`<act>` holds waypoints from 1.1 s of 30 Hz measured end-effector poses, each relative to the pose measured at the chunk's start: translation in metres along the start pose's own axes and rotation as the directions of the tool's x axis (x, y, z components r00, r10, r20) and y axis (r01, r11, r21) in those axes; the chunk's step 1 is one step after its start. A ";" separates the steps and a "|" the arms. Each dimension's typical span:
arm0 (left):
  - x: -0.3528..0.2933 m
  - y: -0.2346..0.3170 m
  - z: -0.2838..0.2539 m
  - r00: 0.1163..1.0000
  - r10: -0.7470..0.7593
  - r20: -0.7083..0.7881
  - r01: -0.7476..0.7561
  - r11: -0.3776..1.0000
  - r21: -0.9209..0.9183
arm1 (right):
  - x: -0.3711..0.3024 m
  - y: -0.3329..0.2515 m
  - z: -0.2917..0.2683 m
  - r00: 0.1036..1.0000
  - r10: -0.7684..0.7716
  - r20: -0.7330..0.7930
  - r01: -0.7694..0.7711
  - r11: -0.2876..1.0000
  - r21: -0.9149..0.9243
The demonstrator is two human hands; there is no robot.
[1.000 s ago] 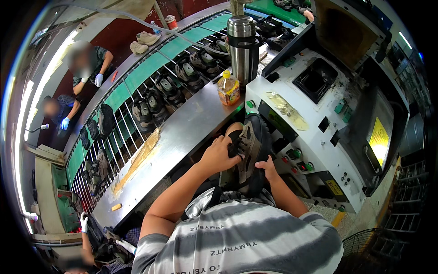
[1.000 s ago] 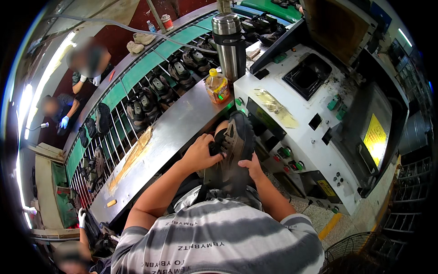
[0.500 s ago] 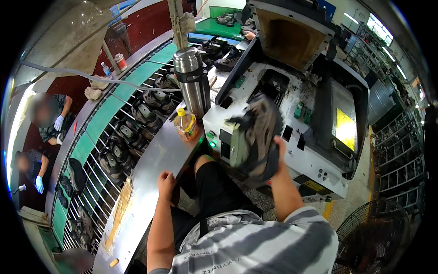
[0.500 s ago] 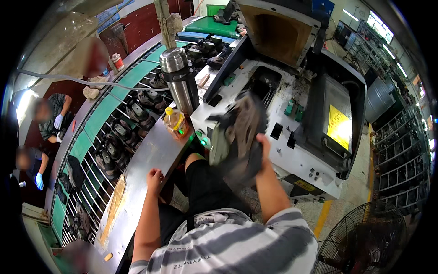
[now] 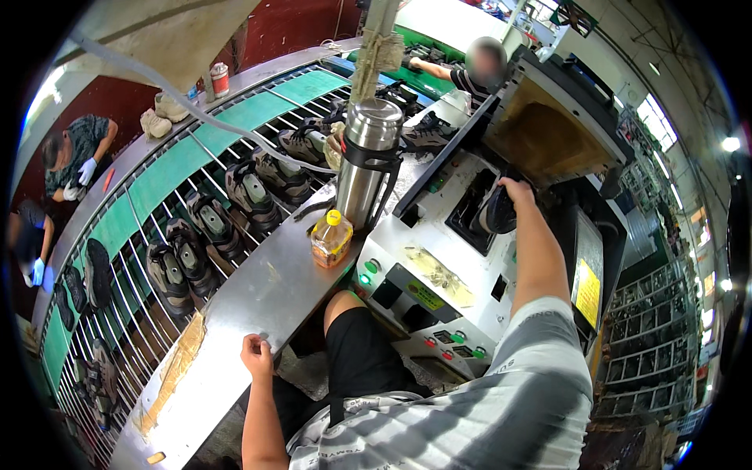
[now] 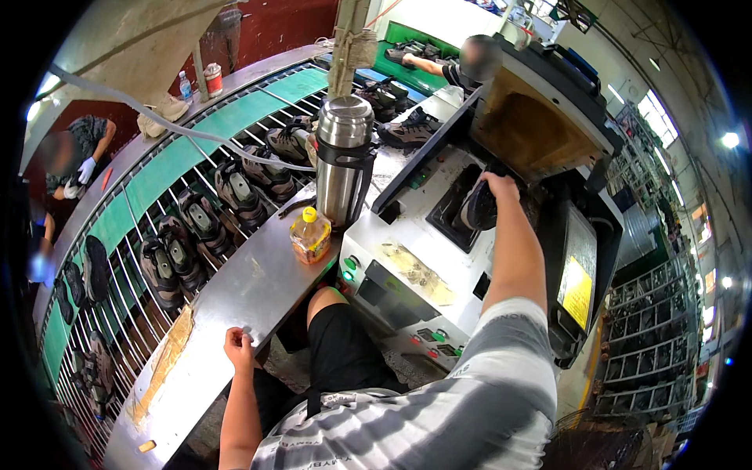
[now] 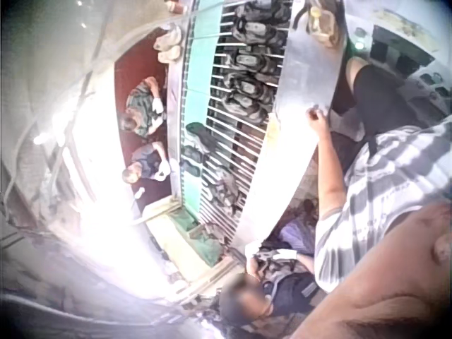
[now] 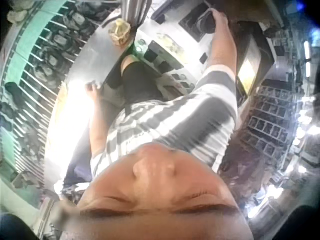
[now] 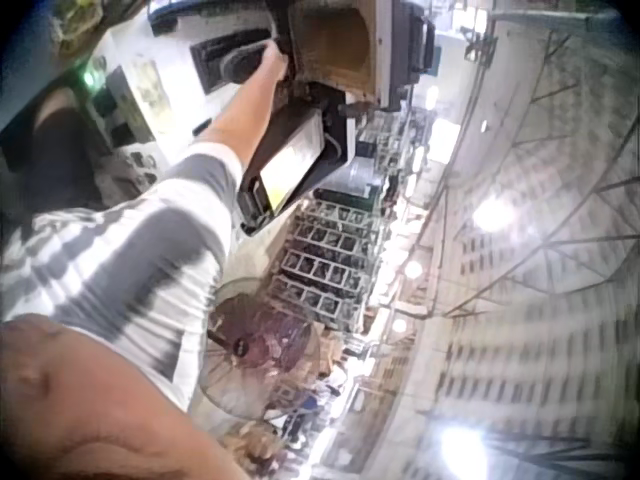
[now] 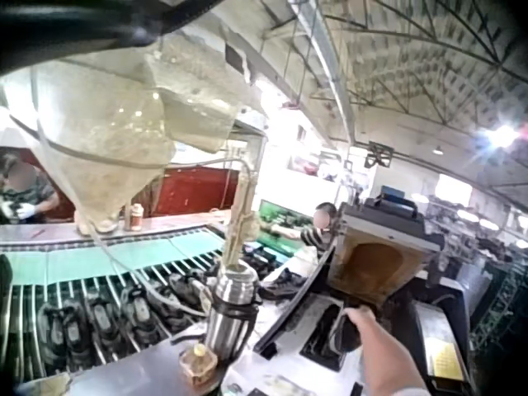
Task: The person picks up shoes from a conveyor belt, places them into a machine for sole attachment, and then returns the shoes to the conveyor belt.
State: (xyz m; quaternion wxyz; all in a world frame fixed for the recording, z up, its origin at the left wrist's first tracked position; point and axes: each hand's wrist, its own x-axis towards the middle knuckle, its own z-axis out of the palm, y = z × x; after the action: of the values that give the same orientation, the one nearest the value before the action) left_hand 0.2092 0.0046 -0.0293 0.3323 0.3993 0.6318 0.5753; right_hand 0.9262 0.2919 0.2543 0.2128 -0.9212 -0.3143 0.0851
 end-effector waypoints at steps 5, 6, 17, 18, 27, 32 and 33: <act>0.000 0.006 -0.004 1.000 -0.026 0.013 0.026 0.999 -0.019 | -0.050 -0.037 0.024 0.996 0.070 0.046 -0.064 0.991 -0.119; 0.002 -0.005 -0.007 1.000 0.016 0.019 -0.017 1.000 0.020 | -0.059 -0.043 0.023 0.995 0.091 0.044 -0.084 0.986 -0.142; -0.006 0.022 0.085 0.974 -0.143 0.176 0.146 0.989 -0.005 | -0.216 0.075 0.051 0.730 -0.645 -0.225 0.633 0.763 -0.134; -0.015 0.046 0.114 0.924 -0.226 0.308 0.255 0.965 -0.058 | -0.236 0.106 0.046 0.673 -0.714 -0.194 0.710 0.697 -0.102; -0.011 0.121 0.286 0.593 -0.304 0.745 0.750 0.544 -0.375 | -0.348 0.290 -0.037 0.691 -0.495 -0.527 0.624 0.776 0.090; 0.015 0.095 0.232 0.476 -0.356 0.804 0.730 0.670 -0.134 | -0.311 0.367 -0.065 0.686 -0.260 -0.680 0.416 0.906 0.073; 0.028 0.075 0.209 0.531 -0.362 0.766 0.642 0.762 -0.085 | -0.300 0.366 -0.068 0.699 -0.223 -0.680 0.355 0.933 0.058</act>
State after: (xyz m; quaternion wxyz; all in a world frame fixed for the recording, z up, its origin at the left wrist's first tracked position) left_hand 0.3891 0.1275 0.0216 0.7691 0.3176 0.4253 0.3560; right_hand 0.9076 -0.1760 0.1588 0.4053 -0.8056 -0.3501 -0.2533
